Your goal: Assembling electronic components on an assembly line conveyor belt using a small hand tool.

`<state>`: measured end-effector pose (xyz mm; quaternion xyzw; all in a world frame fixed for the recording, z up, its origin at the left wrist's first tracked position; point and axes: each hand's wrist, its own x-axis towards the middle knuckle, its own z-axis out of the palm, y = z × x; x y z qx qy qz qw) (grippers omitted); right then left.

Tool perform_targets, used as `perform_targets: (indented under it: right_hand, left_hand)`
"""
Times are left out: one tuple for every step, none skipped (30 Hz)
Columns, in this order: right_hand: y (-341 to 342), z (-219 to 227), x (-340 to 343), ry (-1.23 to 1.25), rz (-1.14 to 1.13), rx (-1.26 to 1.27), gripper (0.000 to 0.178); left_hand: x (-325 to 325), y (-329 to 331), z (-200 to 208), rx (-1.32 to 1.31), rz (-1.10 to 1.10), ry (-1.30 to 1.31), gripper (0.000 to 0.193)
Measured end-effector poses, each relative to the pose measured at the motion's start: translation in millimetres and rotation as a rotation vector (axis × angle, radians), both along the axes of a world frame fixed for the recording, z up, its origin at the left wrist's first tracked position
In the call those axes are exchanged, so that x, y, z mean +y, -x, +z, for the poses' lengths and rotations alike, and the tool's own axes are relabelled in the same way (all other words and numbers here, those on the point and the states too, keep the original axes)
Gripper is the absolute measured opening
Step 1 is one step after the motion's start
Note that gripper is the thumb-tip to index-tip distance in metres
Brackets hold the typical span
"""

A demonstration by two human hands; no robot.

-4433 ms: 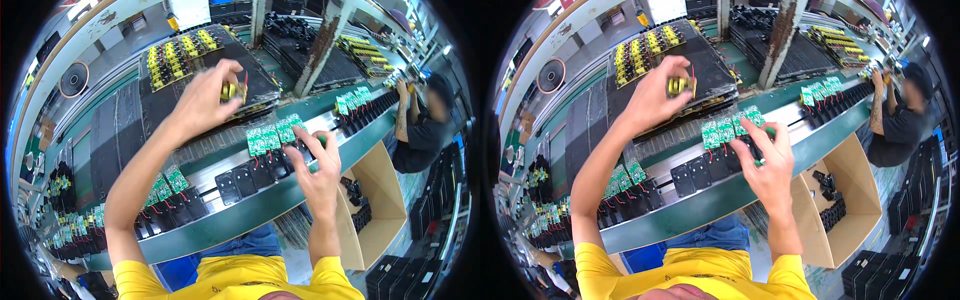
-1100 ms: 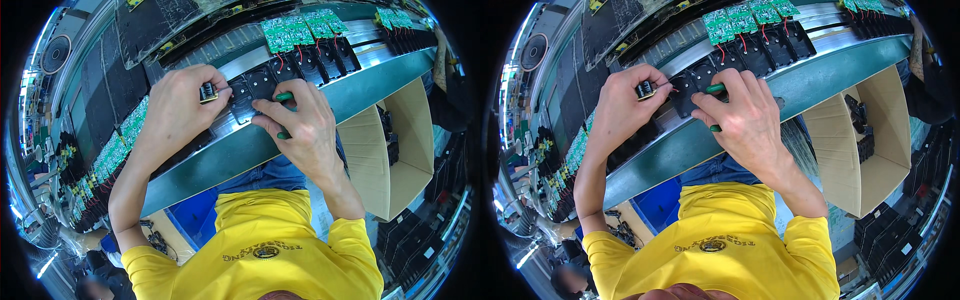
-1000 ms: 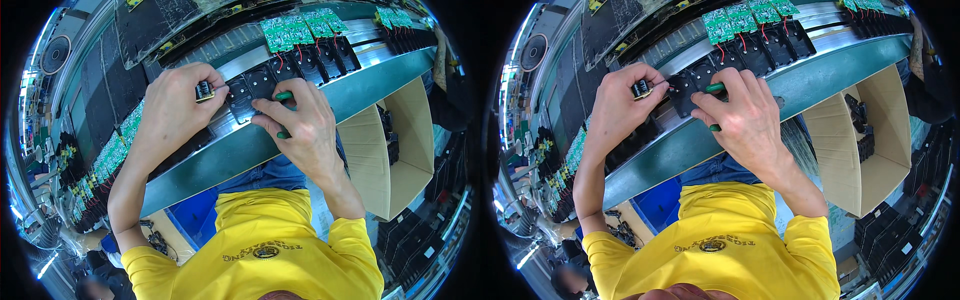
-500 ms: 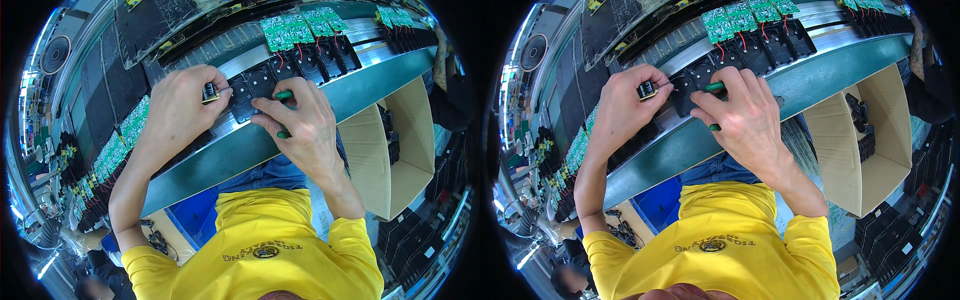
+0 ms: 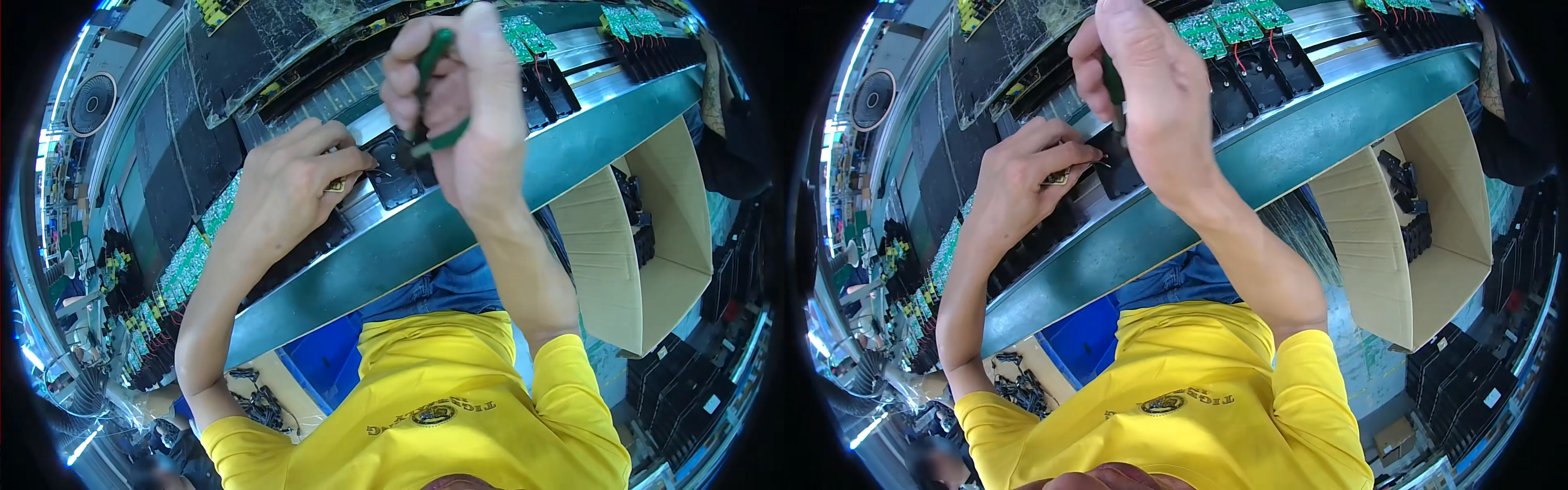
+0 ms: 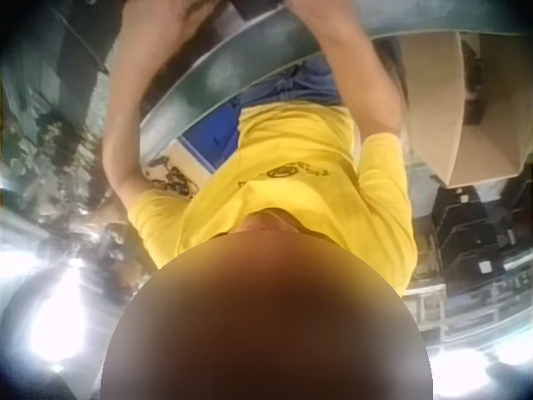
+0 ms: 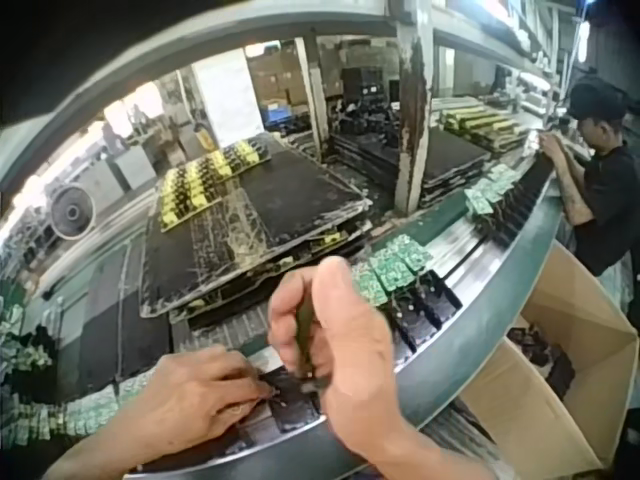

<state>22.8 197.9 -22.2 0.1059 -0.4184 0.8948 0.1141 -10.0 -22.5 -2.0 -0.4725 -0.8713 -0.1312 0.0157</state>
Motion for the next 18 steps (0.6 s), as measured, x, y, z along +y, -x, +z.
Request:
perform_targets:
  right_hand:
    - [5.0, -4.8, -7.0, 0.008, -0.017, -0.018, 0.042]
    - [9.1, -10.2, -13.6, 0.014, -0.032, -0.041, 0.044]
    - [12.1, -14.3, -19.1, 0.020, -0.048, -0.064, 0.048]
    - [14.0, -16.3, -22.7, 0.026, -0.065, -0.087, 0.051]
    - [14.9, -16.9, -26.1, 0.023, -0.060, -0.088, 0.051]
    - [15.8, -17.1, -29.2, 0.029, -0.067, -0.097, 0.050]
    - [16.5, -17.2, -31.9, 0.035, -0.075, -0.107, 0.048]
    - [17.1, -17.0, -34.4, 0.041, -0.082, -0.116, 0.046]
    - [17.6, -16.8, -36.6, 0.048, -0.090, -0.124, 0.045]
    - [18.4, -16.6, -38.1, 0.045, -0.086, -0.121, 0.045]
    - [18.7, -16.1, -39.1, 0.036, -0.080, -0.126, 0.043]
    - [18.7, -15.6, -39.7, 0.028, -0.074, -0.131, 0.041]
    - [18.9, -15.1, -40.1, 0.021, -0.068, -0.135, 0.039]
    - [19.6, -14.8, -40.4, 0.014, -0.061, -0.139, 0.038]
    - [19.3, -15.8, -40.2, 0.013, -0.058, -0.135, 0.038]
    - [18.7, -18.5, -39.9, -0.030, -0.054, -0.113, 0.035]
    - [18.0, -22.0, -39.5, -0.073, -0.051, -0.090, 0.032]
    - [17.4, -25.0, -38.8, -0.116, -0.048, -0.066, 0.029]
  left_hand:
    - [-1.0, 0.5, -0.8, 0.022, -0.017, -0.005, 0.011]
    - [-1.5, 0.9, -2.6, 0.039, -0.032, -0.011, 0.012]
    - [-1.9, 1.4, -4.4, 0.056, -0.048, -0.017, 0.013]
    - [-2.3, 2.1, -6.4, 0.073, -0.064, -0.024, 0.014]
    - [-3.8, 2.3, -8.8, 0.073, -0.060, -0.026, 0.014]
    - [-5.0, 2.9, -11.3, 0.084, -0.062, -0.043, 0.013]
    - [-6.0, 3.5, -13.6, 0.095, -0.064, -0.060, 0.013]
    - [-6.8, 3.9, -15.5, 0.107, -0.067, -0.077, 0.013]
    - [-7.5, 3.6, -16.9, 0.120, -0.069, -0.094, 0.012]
    - [-7.4, 3.8, -18.0, 0.123, -0.066, -0.097, 0.012]
    - [-6.6, 3.8, -18.7, 0.129, -0.072, -0.102, 0.012]
    - [-5.6, 3.6, -19.1, 0.136, -0.078, -0.107, 0.011]
    - [-4.9, 3.6, -19.3, 0.144, -0.084, -0.112, 0.011]
    - [-4.9, 3.9, -19.5, 0.152, -0.089, -0.116, 0.010]
    - [-5.0, 3.3, -20.2, 0.156, -0.087, -0.116, 0.010]
    - [-5.4, 2.7, -21.7, 0.159, -0.082, -0.123, 0.010]
    - [-5.7, 2.1, -23.2, 0.163, -0.078, -0.130, 0.009]
    - [-5.6, 1.5, -23.7, 0.167, -0.074, -0.137, 0.009]
